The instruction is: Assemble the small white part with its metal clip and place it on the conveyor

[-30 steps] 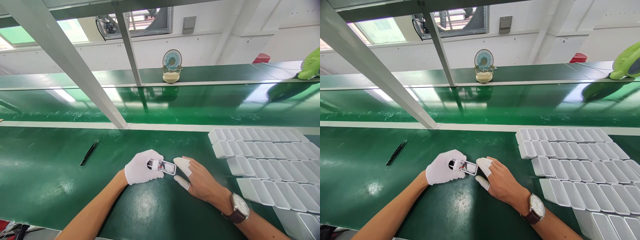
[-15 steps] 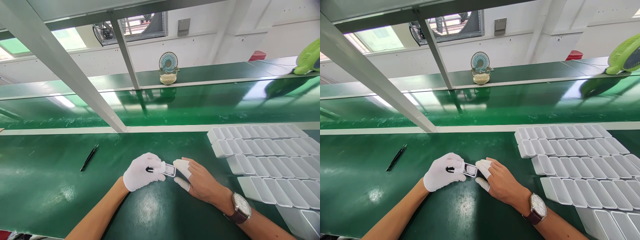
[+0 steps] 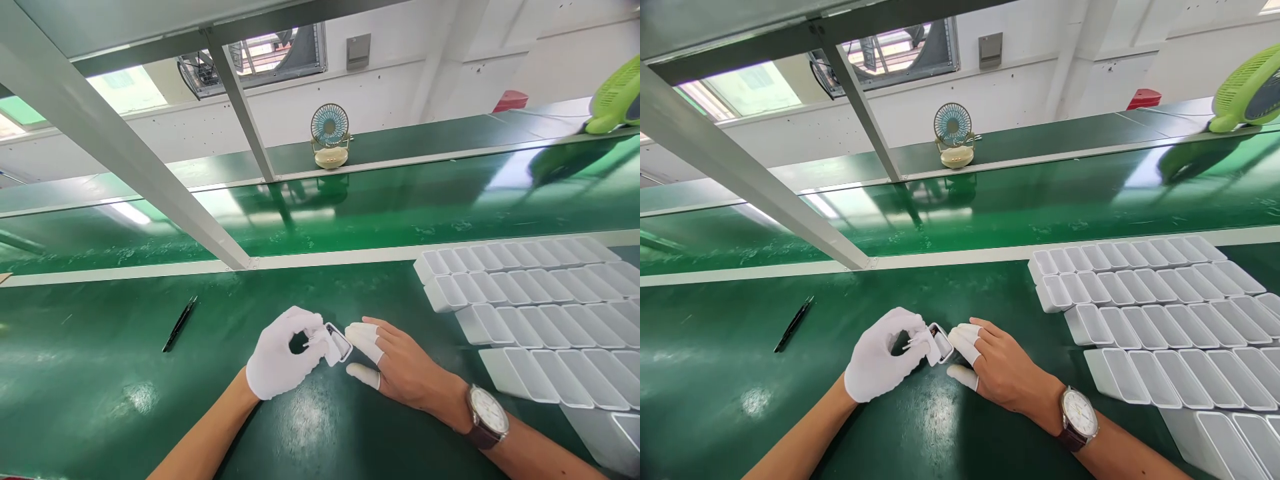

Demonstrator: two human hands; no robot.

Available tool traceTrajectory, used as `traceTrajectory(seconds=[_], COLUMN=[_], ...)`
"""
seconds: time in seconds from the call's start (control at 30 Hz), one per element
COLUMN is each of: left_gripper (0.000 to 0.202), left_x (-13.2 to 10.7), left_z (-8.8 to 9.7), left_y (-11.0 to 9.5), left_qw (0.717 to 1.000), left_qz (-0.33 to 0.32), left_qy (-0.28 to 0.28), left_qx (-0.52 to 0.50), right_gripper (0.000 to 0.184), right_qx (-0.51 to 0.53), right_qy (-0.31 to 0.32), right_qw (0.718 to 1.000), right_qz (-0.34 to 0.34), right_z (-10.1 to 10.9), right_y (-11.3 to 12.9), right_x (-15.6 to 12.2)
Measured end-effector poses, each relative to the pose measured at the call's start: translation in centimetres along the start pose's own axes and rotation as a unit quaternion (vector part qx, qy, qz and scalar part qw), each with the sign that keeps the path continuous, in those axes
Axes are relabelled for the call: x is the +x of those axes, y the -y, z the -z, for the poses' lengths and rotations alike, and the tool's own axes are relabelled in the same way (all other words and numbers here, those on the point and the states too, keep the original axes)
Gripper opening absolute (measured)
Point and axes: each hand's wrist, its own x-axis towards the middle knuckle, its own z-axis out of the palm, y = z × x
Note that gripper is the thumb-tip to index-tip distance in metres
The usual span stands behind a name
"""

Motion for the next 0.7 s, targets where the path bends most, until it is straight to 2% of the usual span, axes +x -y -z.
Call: traceTrajectory(seconds=[0.1,0.27,0.47,0.6,0.7], left_gripper=[0.028,0.019,0.028,0.029,0.026], left_x=[-0.1,-0.1,-0.3,-0.3,-0.1], left_z=[-0.5,-0.6,-1.2,-1.2,-1.0], left_y=[0.0,-0.1,-0.5,-1.0,-1.2], left_qw=[1.0,0.999,0.998,0.994,0.996], left_qz=[0.014,0.033,-0.002,-0.052,-0.049], left_qy=[0.001,-0.005,-0.017,0.005,0.018], left_qx=[0.019,0.032,0.058,0.091,0.066], right_gripper=[0.049,0.041,0.044,0.044,0.043], right_qx=[-0.002,-0.009,0.001,-0.002,-0.006], right_qy=[-0.004,0.017,0.017,0.006,0.008], right_qw=[1.0,1.0,0.997,0.996,0.997], right_qz=[0.011,0.022,0.073,0.085,0.081], right_z=[0.0,0.0,0.2,0.3,0.4], right_y=[0.2,0.3,0.4,0.4,0.4], right_x=[0.1,0.1,-0.2,-0.1,0.0])
